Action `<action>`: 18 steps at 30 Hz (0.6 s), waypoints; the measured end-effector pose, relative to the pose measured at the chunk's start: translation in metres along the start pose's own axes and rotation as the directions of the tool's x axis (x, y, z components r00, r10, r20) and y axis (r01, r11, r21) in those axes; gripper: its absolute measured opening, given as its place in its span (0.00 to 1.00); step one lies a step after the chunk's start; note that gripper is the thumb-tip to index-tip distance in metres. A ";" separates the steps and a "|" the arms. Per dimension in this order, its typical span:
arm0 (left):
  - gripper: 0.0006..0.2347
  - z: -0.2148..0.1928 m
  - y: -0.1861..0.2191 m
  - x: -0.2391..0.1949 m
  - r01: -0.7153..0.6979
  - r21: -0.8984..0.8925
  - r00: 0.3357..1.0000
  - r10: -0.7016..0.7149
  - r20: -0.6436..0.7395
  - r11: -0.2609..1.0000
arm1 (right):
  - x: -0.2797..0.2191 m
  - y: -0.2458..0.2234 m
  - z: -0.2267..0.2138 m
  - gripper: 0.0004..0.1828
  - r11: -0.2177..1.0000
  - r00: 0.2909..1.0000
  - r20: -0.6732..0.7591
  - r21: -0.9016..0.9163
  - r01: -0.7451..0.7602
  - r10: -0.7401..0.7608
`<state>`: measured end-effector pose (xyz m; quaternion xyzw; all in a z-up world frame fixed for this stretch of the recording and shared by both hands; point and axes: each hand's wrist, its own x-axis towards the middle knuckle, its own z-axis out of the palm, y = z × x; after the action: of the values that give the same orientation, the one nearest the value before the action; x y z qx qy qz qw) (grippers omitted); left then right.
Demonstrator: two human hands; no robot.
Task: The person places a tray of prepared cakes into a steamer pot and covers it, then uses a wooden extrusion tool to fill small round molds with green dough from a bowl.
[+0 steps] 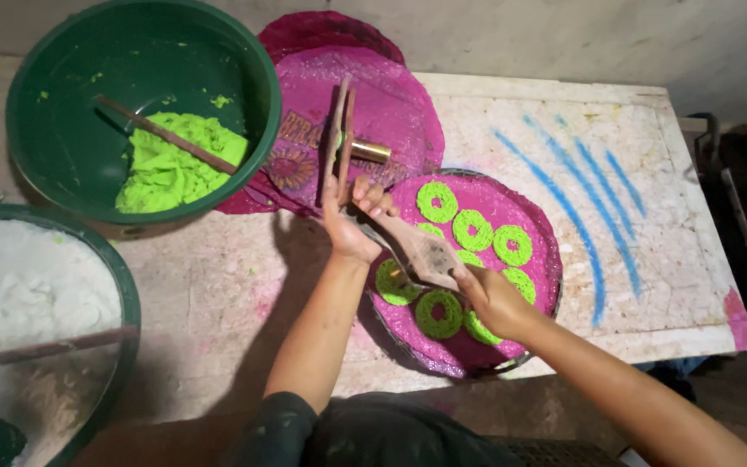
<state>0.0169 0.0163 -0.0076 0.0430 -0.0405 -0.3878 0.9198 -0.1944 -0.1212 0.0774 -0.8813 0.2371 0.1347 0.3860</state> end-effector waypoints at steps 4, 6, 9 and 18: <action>0.20 -0.004 -0.007 -0.003 0.001 -0.011 1.000 -0.001 -0.020 1.000 | -0.002 0.003 -0.004 0.33 0.997 0.995 0.080 0.046 -0.059 0.055; 0.19 -0.003 -0.010 -0.003 -0.005 -0.018 0.999 0.005 -0.042 1.000 | 0.002 0.009 -0.008 0.36 0.996 0.995 0.070 -0.055 -0.065 0.069; 0.20 0.009 -0.007 0.002 -0.017 0.000 1.000 0.017 -0.027 1.000 | 0.012 0.019 -0.001 0.35 0.996 0.999 -0.017 -0.080 -0.043 0.042; 0.15 0.066 -0.001 0.030 -0.003 0.151 0.993 -0.014 0.117 0.989 | 0.020 0.073 -0.043 0.36 0.980 0.992 0.092 0.186 0.071 -0.089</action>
<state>0.0299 -0.0096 0.0591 0.0896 -0.1240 -0.3881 0.9089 -0.2133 -0.2024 0.0524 -0.8431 0.1934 0.1405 0.4816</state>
